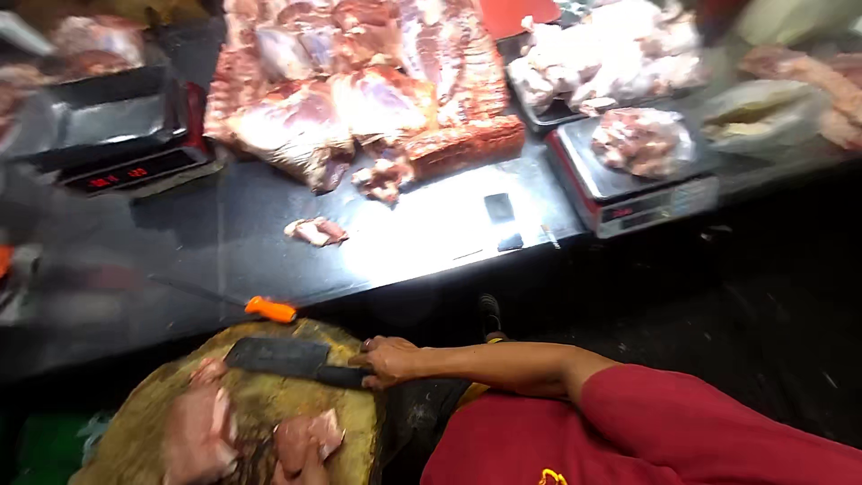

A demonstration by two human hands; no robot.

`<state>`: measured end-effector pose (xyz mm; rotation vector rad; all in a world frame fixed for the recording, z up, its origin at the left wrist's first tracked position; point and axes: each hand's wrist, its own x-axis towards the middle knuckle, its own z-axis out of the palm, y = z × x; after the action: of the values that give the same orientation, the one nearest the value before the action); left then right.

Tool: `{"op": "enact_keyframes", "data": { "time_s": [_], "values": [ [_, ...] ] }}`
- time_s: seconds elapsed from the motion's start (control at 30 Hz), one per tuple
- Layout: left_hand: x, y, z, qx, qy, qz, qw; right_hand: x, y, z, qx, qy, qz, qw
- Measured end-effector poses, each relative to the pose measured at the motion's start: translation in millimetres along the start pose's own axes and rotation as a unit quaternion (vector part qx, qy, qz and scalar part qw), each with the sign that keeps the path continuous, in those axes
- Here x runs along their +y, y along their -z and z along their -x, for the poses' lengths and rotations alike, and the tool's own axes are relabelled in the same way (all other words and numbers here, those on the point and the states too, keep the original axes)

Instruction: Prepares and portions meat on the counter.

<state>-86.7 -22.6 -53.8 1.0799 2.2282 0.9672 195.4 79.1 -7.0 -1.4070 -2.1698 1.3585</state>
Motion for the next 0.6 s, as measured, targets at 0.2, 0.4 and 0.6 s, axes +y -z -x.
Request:
{"op": "enact_keyframes", "data": {
  "time_s": [0.2, 0.4, 0.6],
  "values": [
    [41.5, 10.3, 18.1, 0.054, 0.062, -0.005, 0.997, -30.0, -26.3, -37.3, -0.086, -0.025, 0.087, 0.992],
    [27.0, 8.6, 14.0, 0.07, 0.15, 0.019, 0.986, -34.0, -45.3, -77.5, -0.09, -0.004, 0.173, 0.981],
    [44.3, 6.3, 17.8, 0.073, 0.164, 0.033, 0.983, -36.5, -18.4, -64.2, -0.097, -0.063, 0.101, 0.988]
  ]
}}
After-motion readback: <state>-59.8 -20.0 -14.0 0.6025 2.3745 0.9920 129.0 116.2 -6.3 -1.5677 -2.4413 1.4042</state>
